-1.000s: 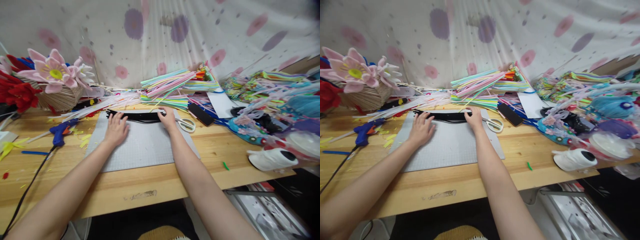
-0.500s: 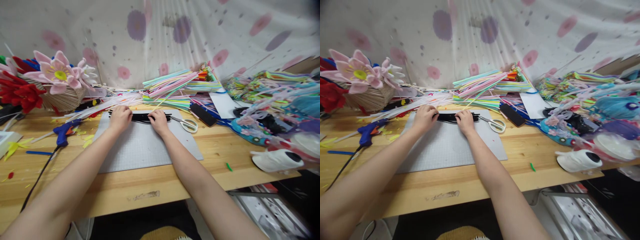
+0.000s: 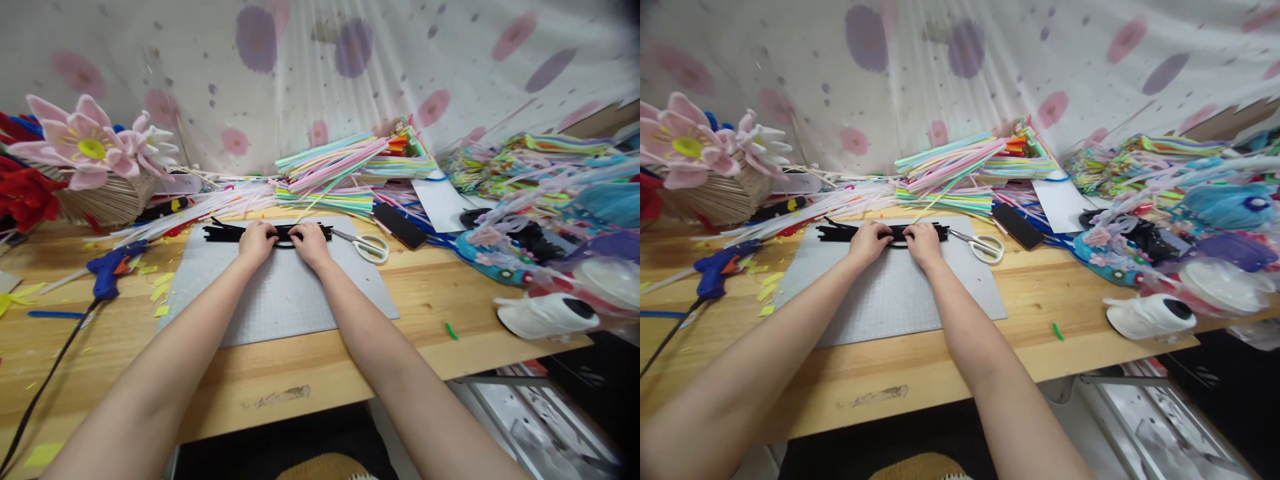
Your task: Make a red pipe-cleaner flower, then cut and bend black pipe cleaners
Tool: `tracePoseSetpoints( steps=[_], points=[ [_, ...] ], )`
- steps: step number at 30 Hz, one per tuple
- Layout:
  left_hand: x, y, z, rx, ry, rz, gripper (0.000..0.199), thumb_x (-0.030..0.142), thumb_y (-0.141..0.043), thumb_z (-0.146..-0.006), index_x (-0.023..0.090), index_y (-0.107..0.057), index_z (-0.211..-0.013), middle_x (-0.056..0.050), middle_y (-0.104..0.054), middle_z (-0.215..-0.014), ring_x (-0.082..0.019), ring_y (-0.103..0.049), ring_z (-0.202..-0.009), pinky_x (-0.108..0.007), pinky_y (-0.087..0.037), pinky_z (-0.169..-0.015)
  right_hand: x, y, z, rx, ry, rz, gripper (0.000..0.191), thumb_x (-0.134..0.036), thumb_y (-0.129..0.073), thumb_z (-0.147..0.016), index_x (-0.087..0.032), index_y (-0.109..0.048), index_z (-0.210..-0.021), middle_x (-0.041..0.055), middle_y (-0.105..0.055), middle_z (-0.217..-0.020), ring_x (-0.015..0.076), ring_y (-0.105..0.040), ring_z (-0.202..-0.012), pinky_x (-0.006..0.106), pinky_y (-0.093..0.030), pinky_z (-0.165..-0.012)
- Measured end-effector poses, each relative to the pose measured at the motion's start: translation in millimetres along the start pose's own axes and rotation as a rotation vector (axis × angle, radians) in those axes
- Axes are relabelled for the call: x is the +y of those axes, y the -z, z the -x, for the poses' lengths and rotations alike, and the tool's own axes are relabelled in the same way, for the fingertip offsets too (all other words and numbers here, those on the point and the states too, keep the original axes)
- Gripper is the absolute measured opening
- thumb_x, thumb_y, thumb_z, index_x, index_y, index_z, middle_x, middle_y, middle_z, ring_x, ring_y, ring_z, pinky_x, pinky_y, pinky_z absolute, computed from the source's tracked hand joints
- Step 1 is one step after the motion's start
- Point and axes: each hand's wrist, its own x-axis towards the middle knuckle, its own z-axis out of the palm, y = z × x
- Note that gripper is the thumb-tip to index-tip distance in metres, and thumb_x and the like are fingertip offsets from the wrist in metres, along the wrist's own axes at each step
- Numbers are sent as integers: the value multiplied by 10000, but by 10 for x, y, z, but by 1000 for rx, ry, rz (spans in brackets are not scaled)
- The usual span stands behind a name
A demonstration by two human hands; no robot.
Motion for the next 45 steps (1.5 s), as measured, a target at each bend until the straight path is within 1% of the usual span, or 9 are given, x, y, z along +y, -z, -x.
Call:
tracePoseSetpoints(
  steps=[7,11,14,16,19,25,33,38,45],
  points=[
    [-28,-19,-56,75,121,247,75,245,-627,-729,181,-635,-690,-46,-622,-778,-198,-568,-818,-321,-431,-770,10,-1,-5,-10,-25,-33,155,-153,-556,-780,-220,-688,-825,59,-673,-921,235,-540,-960,402,-403,-902],
    [-72,-7,-147,313,405,738,119,249,-508,-814,173,-532,-727,-1,-564,-698,-118,-549,-687,-249,-457,-686,18,-7,-4,-20,-41,-37,150,-162,-558,-777,-223,-685,-828,57,-667,-922,237,-535,-965,405,-402,-901],
    [-66,34,-142,434,542,900,203,250,-376,-887,190,-437,-703,21,-503,-653,-82,-499,-596,-200,-440,-604,-3,8,-3,9,-20,-35,150,-158,-567,-767,-218,-687,-833,57,-666,-904,240,-532,-960,397,-405,-897],
    [-29,53,-79,411,529,893,266,226,-336,-903,196,-389,-645,35,-449,-580,-75,-441,-517,-192,-398,-539,-40,34,2,62,25,-35,167,-144,-555,-771,-208,-692,-844,59,-664,-902,238,-524,-967,382,-399,-905],
    [64,47,73,224,400,940,341,214,-323,-914,198,-342,-573,46,-374,-485,-73,-372,-434,-201,-328,-460,-127,80,23,121,134,-46,249,-93,-497,-785,-207,-703,-866,58,-661,-912,223,-508,-977,360,-383,-918],
    [161,10,281,-34,344,1098,379,445,-461,-870,171,-457,-609,35,-425,-475,-75,-398,-412,-207,-318,-422,-305,95,91,29,268,-58,357,-73,-443,-802,-244,-714,-958,49,-655,-967,213,-484,-1005,366,-369,-934],
    [59,103,345,-19,285,1201,287,300,-549,-831,156,-471,-596,38,-472,-496,-60,-429,-444,-190,-353,-464,-380,45,133,18,303,-114,369,-96,-467,-802,-259,-711,-1025,31,-670,-962,190,-509,-969,339,-406,-923],
    [-189,320,400,129,388,1146,164,200,-710,-658,122,-572,-700,-12,-635,-611,-82,-575,-565,-208,-463,-598,-326,17,132,58,202,-135,292,-151,-460,-856,-212,-696,-1016,45,-676,-972,168,-559,-944,303,-419,-883],
    [-723,785,560,363,433,844,142,230,-705,-662,134,-603,-686,-39,-655,-684,-145,-633,-671,-255,-513,-591,-279,47,127,-176,102,83,210,-292,-626,-790,-194,-687,-966,69,-640,-1011,223,-503,-969,350,-389,-857]
  ],
)
